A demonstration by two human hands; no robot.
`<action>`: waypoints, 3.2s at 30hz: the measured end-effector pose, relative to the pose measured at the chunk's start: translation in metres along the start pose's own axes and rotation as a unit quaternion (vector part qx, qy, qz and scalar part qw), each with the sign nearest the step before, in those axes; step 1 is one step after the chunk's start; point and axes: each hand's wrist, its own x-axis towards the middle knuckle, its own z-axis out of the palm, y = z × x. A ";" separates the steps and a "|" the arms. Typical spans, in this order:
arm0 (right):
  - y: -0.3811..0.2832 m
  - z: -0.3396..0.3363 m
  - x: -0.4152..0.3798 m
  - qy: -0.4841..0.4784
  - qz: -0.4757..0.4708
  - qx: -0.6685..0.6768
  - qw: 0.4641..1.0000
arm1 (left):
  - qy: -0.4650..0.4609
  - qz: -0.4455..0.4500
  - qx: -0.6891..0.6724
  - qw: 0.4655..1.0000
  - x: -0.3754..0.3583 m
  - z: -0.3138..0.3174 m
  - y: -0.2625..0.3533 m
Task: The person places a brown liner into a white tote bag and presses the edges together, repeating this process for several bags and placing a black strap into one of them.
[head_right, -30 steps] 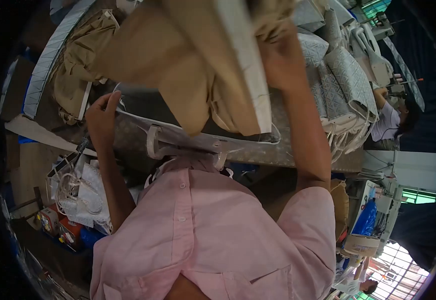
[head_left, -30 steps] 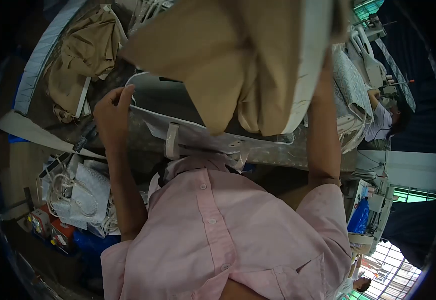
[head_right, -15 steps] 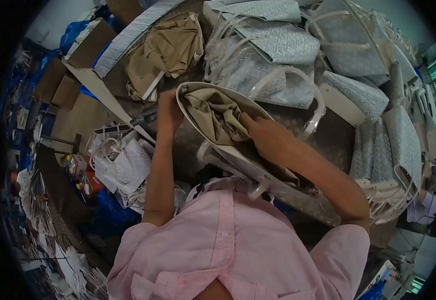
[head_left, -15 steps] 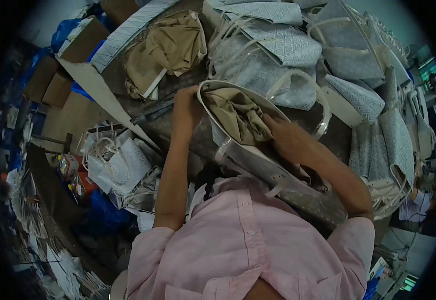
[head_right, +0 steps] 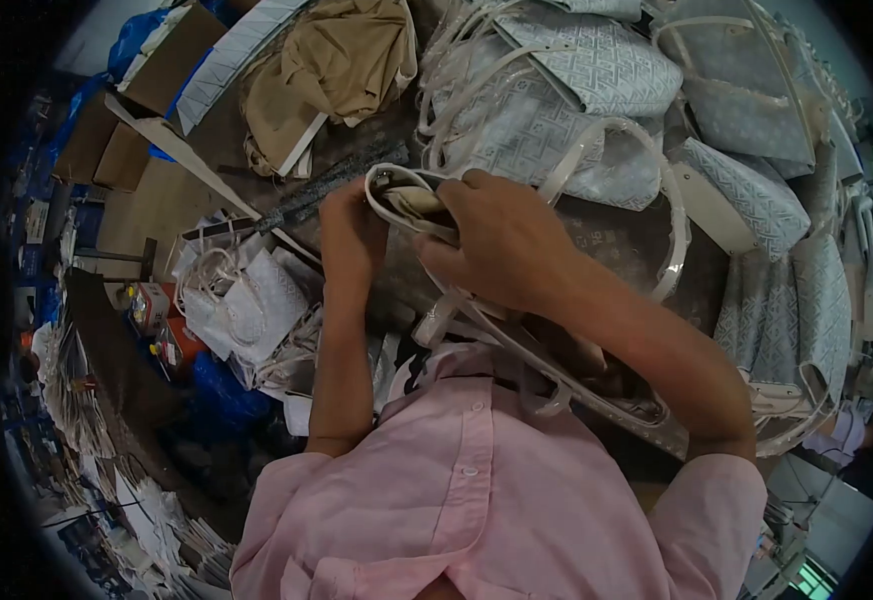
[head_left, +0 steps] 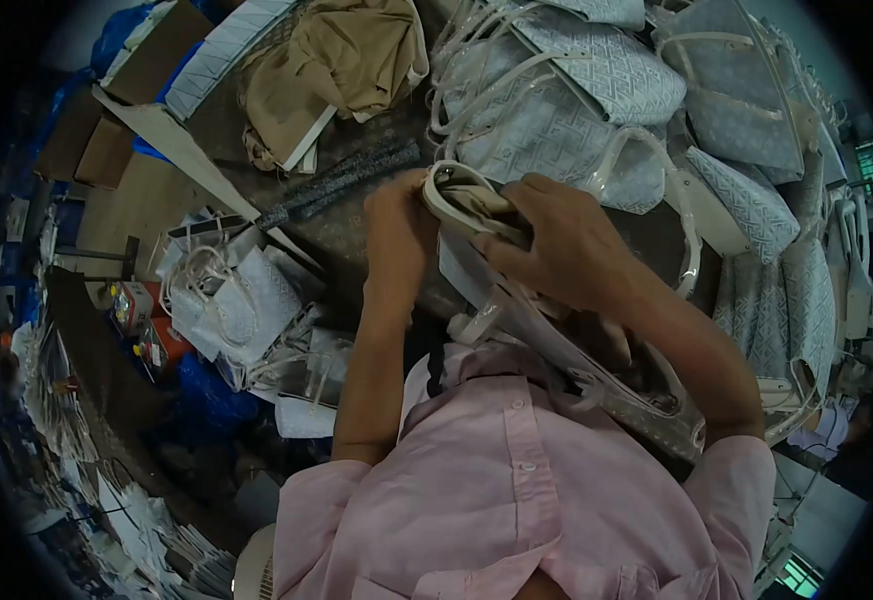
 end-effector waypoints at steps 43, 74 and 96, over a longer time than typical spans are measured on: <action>0.024 0.025 -0.027 0.022 -0.026 -0.103 0.994 | -0.075 -0.197 -0.399 0.892 -0.038 0.005 0.005; 0.023 0.023 -0.030 -0.036 0.009 -0.107 0.994 | -0.118 -0.168 -0.214 0.955 -0.042 -0.005 0.021; 0.030 -0.009 -0.017 -0.143 0.082 0.180 0.970 | -0.068 -0.146 -0.158 0.974 -0.030 0.003 0.027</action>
